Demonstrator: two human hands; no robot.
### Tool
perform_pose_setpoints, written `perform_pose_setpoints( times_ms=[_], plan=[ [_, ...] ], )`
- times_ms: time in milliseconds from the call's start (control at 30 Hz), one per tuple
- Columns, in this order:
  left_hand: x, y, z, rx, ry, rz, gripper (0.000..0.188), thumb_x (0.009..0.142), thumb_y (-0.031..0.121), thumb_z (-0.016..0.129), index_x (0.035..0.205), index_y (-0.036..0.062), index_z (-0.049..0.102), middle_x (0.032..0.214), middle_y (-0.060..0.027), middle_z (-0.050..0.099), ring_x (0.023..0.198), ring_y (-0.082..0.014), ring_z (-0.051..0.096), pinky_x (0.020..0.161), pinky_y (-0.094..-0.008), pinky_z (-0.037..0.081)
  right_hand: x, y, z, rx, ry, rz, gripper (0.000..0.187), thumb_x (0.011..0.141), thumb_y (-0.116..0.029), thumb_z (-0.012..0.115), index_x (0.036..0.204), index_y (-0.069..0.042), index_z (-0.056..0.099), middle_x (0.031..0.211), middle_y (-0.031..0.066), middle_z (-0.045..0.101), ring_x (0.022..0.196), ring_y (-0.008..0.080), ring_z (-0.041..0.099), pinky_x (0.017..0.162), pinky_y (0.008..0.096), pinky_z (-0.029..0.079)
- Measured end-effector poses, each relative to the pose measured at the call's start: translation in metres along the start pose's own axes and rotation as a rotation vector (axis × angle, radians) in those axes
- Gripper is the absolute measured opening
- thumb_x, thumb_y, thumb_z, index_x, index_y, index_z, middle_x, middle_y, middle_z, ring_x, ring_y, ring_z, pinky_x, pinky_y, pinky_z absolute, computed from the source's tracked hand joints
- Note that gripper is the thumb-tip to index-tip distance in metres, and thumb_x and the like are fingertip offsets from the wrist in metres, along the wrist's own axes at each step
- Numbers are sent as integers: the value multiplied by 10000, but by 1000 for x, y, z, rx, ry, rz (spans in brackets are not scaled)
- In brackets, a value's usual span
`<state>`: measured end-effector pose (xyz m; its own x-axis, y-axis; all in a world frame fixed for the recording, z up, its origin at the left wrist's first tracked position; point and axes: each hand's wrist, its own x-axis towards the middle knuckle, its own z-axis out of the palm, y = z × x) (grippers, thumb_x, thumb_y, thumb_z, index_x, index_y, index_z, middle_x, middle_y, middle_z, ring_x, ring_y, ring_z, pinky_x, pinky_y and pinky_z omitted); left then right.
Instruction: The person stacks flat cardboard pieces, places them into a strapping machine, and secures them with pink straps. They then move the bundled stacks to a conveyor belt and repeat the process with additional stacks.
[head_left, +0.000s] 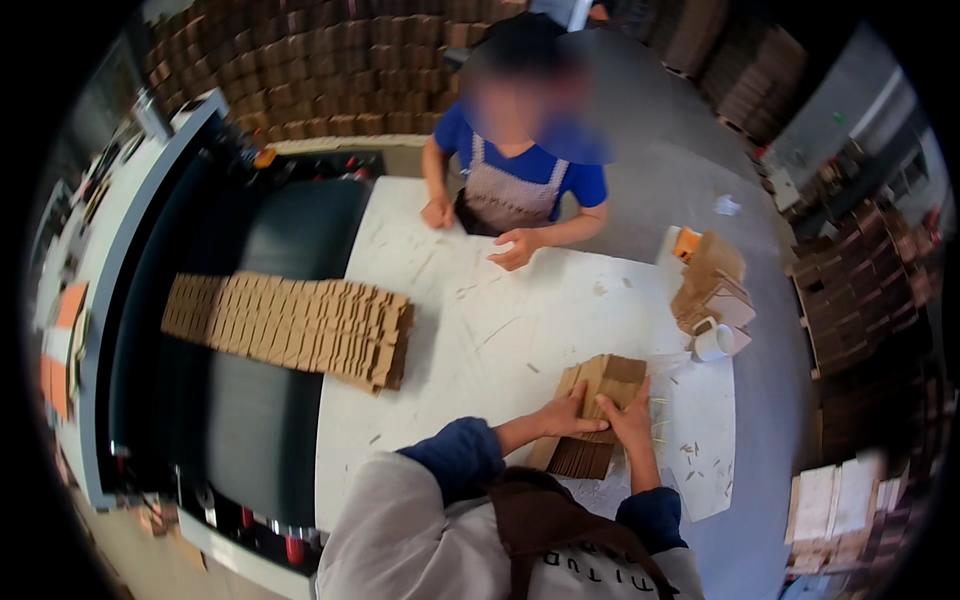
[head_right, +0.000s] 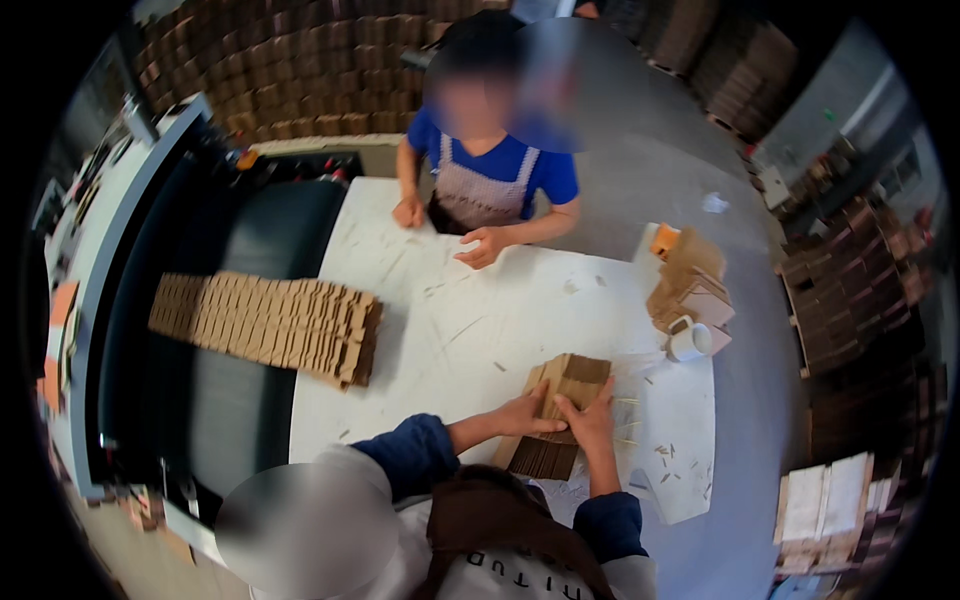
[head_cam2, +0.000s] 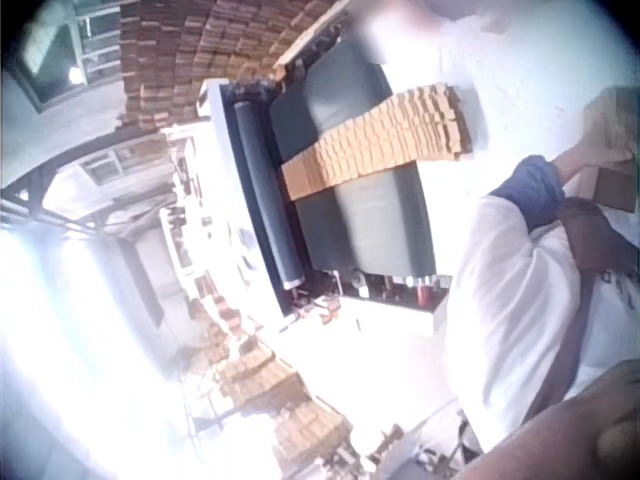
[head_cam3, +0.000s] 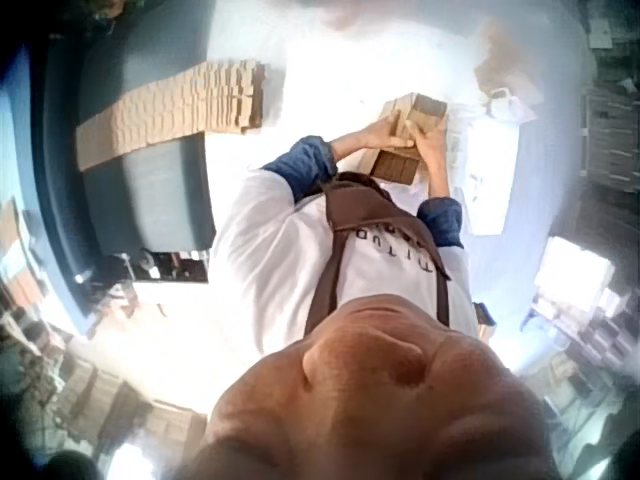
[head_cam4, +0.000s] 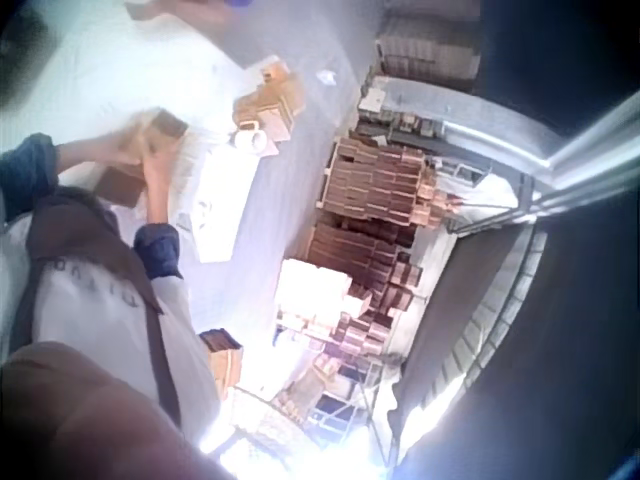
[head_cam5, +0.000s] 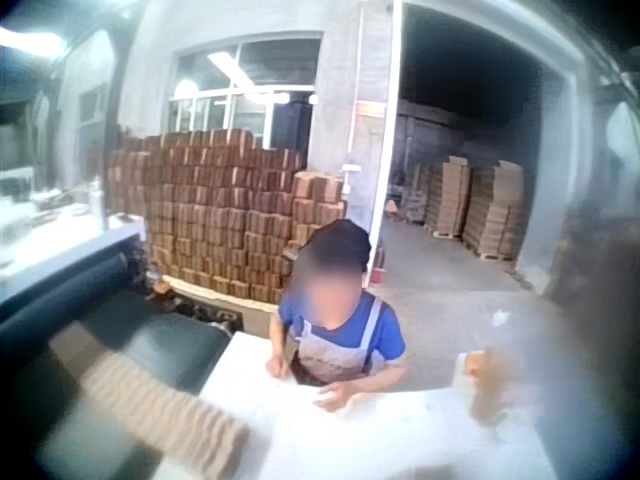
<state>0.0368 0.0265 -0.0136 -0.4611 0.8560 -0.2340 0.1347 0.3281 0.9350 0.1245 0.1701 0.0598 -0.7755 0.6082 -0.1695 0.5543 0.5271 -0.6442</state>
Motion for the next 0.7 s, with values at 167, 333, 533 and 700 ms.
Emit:
perform_pose_setpoints(
  times_ms=[167,333,533,700],
  plan=[
    [-9,1,6,1,34,-51,1284,688,733,637,1461,-113,59,1388,-388,350,1273,-450,435,1030,-409,390,-3,-6,0,-47,-30,7,1194,681,-445,813,1480,53,79,1395,354,344,1276,453,409,1042,439,388],
    [-13,10,2,-12,9,-78,1299,682,738,640,1472,-94,31,1429,-362,308,1301,-435,406,1050,-404,378,-6,-4,2,-67,-10,-35,1171,689,-430,804,1490,22,79,1404,337,322,1281,444,398,1042,436,389],
    [-16,13,-1,-29,12,-90,1307,665,737,659,1490,-48,18,1471,-328,263,1325,-426,379,1067,-412,366,-5,-13,1,-217,-10,-72,1149,706,-441,792,1492,7,84,1430,320,282,1286,445,389,1040,445,389],
    [-18,16,-5,-48,1,-88,1298,667,734,660,1494,-39,24,1473,-326,261,1327,-425,377,1065,-416,369,-4,-14,1,-227,-24,-75,1134,717,-445,783,1492,7,90,1426,320,282,1293,447,376,1048,448,379]
  ],
)
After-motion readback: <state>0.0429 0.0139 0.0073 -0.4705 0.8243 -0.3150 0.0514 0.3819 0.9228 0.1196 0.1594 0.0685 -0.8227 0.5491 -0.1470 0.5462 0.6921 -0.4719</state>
